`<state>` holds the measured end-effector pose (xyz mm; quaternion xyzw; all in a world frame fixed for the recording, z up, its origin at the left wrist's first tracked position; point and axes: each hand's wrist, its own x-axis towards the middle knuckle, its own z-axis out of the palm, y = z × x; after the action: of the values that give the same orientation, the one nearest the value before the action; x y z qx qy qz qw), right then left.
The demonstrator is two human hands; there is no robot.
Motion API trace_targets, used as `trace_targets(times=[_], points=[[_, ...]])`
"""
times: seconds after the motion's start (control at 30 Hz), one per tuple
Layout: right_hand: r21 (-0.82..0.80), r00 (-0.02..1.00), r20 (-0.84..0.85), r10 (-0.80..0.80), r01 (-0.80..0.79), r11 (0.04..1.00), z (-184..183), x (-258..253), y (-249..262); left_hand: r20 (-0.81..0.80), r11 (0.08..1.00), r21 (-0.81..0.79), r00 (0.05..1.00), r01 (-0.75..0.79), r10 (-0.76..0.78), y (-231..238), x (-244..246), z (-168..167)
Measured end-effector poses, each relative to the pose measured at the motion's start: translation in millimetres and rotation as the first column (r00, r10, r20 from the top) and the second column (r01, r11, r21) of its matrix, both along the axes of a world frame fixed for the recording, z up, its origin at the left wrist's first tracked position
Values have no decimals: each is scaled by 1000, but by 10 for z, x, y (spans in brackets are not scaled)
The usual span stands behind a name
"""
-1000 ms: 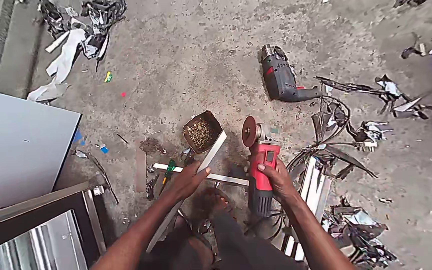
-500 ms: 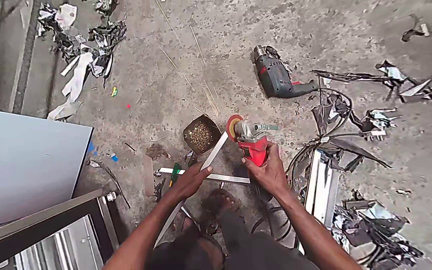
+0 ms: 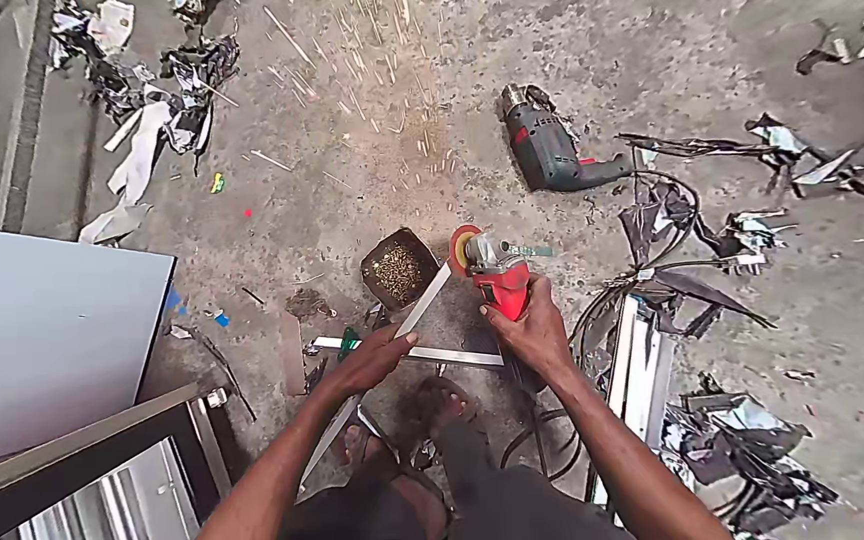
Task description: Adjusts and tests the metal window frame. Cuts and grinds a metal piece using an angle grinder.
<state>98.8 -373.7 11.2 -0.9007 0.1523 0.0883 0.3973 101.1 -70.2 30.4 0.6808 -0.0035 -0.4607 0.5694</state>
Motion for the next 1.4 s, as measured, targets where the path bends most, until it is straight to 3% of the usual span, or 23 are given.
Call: trace_targets(times=[0.27,0.63,0.8,0.9,1.03,1.07,1.1,1.13,1.17,1.2,1.23,1.27,1.33,1.37,1.4], points=[[9,998,52,-30,29,1000,97,-157,63,-386,913,-326,916,-243,106,21,-84,-70],[48,1000,26,-1,-1,999,145,-147,137,-351,920,-288,923,-266,157,-33,-94,-12],[274,996,69,-55,34,961,266,-280,134,-319,927,-290,938,-236,139,-41,-68,-21],[560,986,73,-151,85,824,438,-287,124,-310,930,-268,937,-250,163,-22,-86,-6],[531,988,-147,-38,111,840,650,-322,-124,-328,935,-205,920,-289,212,-54,-211,2],[640,981,-194,-5,130,758,676,-293,-187,-356,925,-225,909,-307,215,-45,-202,-9],[804,976,-216,42,153,575,693,-241,-203,-384,909,-253,897,-330,219,-2,-173,-10],[926,966,-236,100,193,326,703,-247,-181,-420,894,-280,882,-350,213,59,-207,-5],[970,958,-235,164,219,109,696,-261,-162,-450,881,-306,870,-361,201,93,-247,-7],[977,958,-207,200,211,1,704,-263,-142,-469,870,-328,863,-368,189,102,-282,9],[989,968,-150,202,147,32,770,-204,-116,-464,862,-348,867,-368,182,106,-262,35],[974,981,-86,175,45,224,905,-112,-77,-445,857,-355,874,-373,196,108,-221,65],[650,984,-15,175,-124,750,1228,-85,42,-432,851,-348,873,-394,228,127,-306,145],[503,981,36,190,-183,845,1366,-33,84,-405,848,-360,884,-390,234,119,-250,177],[464,974,86,209,-225,857,1496,-44,155,-389,844,-364,888,-394,246,178,-257,243]])
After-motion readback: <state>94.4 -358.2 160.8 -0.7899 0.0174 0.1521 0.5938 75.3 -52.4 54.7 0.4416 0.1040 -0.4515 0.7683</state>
